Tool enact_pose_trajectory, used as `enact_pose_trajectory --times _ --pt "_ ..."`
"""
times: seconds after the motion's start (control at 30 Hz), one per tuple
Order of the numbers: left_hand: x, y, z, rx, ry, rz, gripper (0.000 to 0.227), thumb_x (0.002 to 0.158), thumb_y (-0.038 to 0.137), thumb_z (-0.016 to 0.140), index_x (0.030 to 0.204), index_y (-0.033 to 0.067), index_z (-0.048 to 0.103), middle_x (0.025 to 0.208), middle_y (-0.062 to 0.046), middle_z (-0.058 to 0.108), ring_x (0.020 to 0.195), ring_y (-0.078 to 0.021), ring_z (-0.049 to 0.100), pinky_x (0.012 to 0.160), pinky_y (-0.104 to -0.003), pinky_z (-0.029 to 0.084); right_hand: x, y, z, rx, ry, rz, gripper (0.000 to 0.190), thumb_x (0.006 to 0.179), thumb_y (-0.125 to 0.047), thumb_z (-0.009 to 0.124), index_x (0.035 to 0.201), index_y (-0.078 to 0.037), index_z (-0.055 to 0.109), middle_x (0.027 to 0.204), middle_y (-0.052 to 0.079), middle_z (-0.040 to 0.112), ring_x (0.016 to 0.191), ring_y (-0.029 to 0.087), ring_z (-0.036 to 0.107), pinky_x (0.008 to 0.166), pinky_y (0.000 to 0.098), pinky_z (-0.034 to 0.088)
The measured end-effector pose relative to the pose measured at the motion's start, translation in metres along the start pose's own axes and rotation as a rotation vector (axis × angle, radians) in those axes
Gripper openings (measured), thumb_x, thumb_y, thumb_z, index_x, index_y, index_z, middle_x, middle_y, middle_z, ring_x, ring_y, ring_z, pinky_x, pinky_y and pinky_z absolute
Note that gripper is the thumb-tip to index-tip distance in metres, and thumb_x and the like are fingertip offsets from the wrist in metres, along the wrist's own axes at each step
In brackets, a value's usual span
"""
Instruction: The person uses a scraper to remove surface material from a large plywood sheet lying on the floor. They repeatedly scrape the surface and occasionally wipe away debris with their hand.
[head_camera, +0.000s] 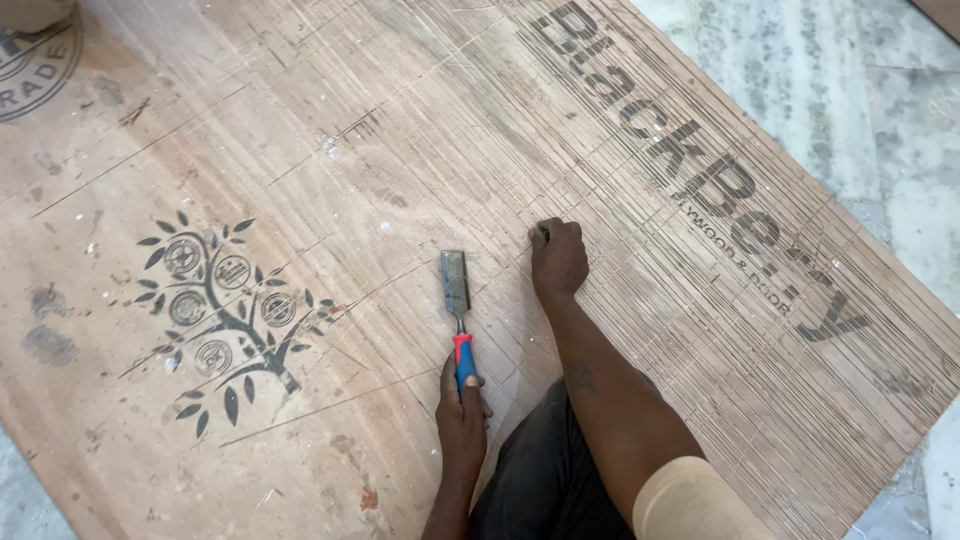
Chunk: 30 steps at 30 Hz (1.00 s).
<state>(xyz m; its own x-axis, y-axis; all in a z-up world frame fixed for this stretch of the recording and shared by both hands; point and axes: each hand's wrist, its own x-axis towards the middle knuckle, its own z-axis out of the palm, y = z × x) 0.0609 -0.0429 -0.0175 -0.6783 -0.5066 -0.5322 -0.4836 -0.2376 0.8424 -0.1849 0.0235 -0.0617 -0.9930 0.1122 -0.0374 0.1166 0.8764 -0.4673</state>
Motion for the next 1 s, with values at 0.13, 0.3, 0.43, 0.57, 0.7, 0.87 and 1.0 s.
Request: enact_pose_trajectory --times 0.13,0.3,0.43,0.57,0.7,0.87,1.0 --pt "0.001 0.0 0.0 -0.02 -0.011 -0.01 0.054 0.102 0.026 0.046 0.154 0.0105 0.043 0.097 -0.008 0.068 0.063 -0.0107 0.058 0.056 -0.028 0.05 0.016 0.009 0.016 -0.056 0.01 -0.037 0.015 0.094 -0.029 0.072 0.096 -0.014 0.071 0.104 0.006 0.064 0.09 0.027 0.067 0.076 0.0443 0.055" --pt "0.003 -0.013 -0.001 -0.069 -0.007 -0.032 0.055 0.102 0.025 0.046 0.154 0.0096 0.043 0.094 -0.008 0.067 0.063 -0.0113 0.057 0.054 -0.028 0.049 0.006 -0.031 0.011 -0.039 -0.164 -0.037 0.022 0.101 -0.032 0.061 0.105 -0.012 0.069 0.109 0.01 0.068 0.09 0.028 0.07 0.078 0.0436 0.056" --pt "0.017 -0.033 0.001 -0.157 -0.01 -0.007 0.042 0.104 0.025 0.046 0.142 0.0059 0.047 0.089 -0.007 0.065 0.063 -0.0113 0.057 0.055 -0.028 0.048 -0.083 -0.093 -0.018 0.26 -0.508 -0.716 0.03 0.101 -0.031 0.055 0.123 -0.016 0.07 0.115 0.003 0.072 0.107 0.022 0.066 0.086 0.0411 0.053" --pt "0.016 -0.065 -0.01 -0.305 -0.132 0.153 0.027 0.108 0.023 0.046 0.119 0.0005 0.055 0.08 -0.008 0.062 0.065 -0.0113 0.056 0.057 -0.029 0.047 -0.143 -0.107 -0.052 0.268 -0.382 -1.096 0.017 0.101 -0.025 0.067 0.103 -0.008 0.063 0.094 0.007 0.07 0.087 0.025 0.068 0.073 0.0408 0.054" --pt "0.027 -0.091 -0.017 -0.282 -0.097 -0.008 0.033 0.108 0.024 0.046 0.127 0.0001 0.058 0.088 -0.012 0.061 0.072 -0.0163 0.055 0.062 -0.032 0.048 -0.132 -0.101 -0.067 0.022 -0.7 -0.761 0.026 0.099 -0.03 0.067 0.093 -0.007 0.057 0.084 0.011 0.067 0.075 0.028 0.068 0.062 0.0443 0.053" --pt "0.038 -0.135 -0.021 -0.115 -0.083 0.155 0.05 0.103 0.024 0.053 0.146 0.0037 0.04 0.142 -0.013 0.052 0.129 -0.0214 0.051 0.103 -0.039 0.045 -0.151 -0.099 -0.053 0.161 -0.958 -0.793 0.029 0.096 -0.034 0.067 0.094 -0.006 0.06 0.085 0.012 0.07 0.076 0.032 0.069 0.064 0.0484 0.052" --pt "0.043 -0.165 -0.011 0.099 -0.052 0.286 0.056 0.102 0.032 0.057 0.148 0.0037 0.042 0.141 -0.015 0.054 0.129 -0.0242 0.051 0.105 -0.041 0.042 -0.15 -0.102 -0.047 0.271 -1.008 -0.828 0.028 0.097 -0.034 0.066 0.096 -0.006 0.063 0.087 0.013 0.071 0.079 0.035 0.069 0.064 0.05 0.051"
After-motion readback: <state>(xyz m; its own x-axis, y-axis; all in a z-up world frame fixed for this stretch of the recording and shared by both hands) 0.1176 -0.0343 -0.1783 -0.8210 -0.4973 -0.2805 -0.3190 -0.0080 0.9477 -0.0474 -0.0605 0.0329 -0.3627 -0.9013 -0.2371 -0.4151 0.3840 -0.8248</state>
